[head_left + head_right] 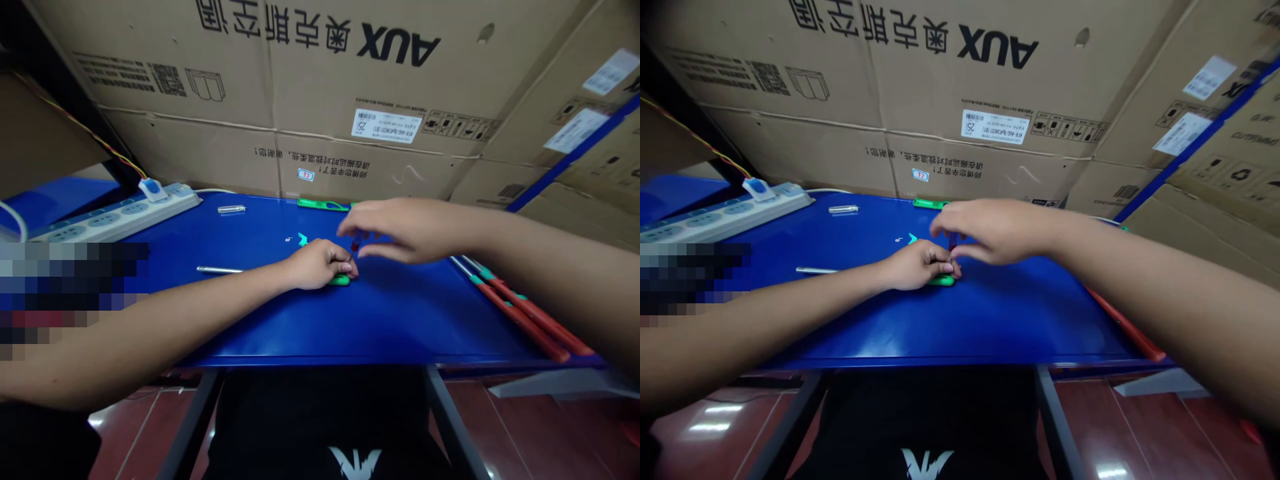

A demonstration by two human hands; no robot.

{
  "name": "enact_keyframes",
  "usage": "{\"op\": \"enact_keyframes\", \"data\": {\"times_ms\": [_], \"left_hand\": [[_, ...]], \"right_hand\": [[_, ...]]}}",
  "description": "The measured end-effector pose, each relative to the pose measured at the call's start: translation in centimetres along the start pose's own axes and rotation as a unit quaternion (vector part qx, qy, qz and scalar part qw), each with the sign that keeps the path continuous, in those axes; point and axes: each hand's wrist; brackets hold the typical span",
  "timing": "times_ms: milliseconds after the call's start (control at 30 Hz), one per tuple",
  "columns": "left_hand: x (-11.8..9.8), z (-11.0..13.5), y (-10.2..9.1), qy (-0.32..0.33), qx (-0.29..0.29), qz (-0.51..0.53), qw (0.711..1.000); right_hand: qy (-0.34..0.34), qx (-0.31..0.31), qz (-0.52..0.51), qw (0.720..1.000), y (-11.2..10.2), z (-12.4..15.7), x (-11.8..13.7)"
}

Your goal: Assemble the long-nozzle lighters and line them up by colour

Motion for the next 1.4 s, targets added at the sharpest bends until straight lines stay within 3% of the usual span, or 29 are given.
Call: {"op": "enact_keyframes", "data": {"times_ms": [100,333,433,600,867,967,1100,1300,1400], "left_hand": [[-0.2,0.1,-0.2,0.003,0.011,-0.003,1.000],[-0.6,0.5,-0.2,0.018,0.012,-0.061,0.998],[-0.5,0.6,-0.1,0.022,-0.008,-0.070,0.997],[-0.3,0.8,-0.1,0.009,-0.018,-0.033,0.999],[0.2,1.0,-0.2,0.010,-0.020,-0.042,0.999],[0.0,0.9,-0.4,-0.009,-0.018,-0.020,1.000],[-0.4,0.8,-0.4,-0.031,-0.018,-0.010,0.999],[0.2,0.9,-0.2,-0.004,-0.009,-0.046,0.999],[0.4,0.9,-0.3,0.001,-0.011,-0.042,0.999]], "right_hand": [[-0.006,0.021,0.027,0.999,-0.9,0.3,-0.6],[0.158,0.041,0.238,0.957,0.7,-1.7,1.8],[0.155,0.022,0.202,0.967,0.6,-1.6,2.0],[0.063,0.053,0.043,0.996,-0.8,0.2,1.1],[0.181,0.004,0.217,0.959,-0.2,-1.4,3.0],[0.143,0.003,0.199,0.970,-0.8,-1.7,2.5],[0.048,0.057,0.116,0.991,-1.4,-1.2,1.1],[0.177,0.055,0.196,0.963,-0.8,-1.6,1.8],[0.147,0.040,0.188,0.970,-1.4,-1.6,1.9]]}}
Point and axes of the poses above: each hand's wrist, its own z-axis away from the middle knuckle, its own y-axis out of the palm, x = y × z, and after that the axes turned 10 degrees about y, right-handed
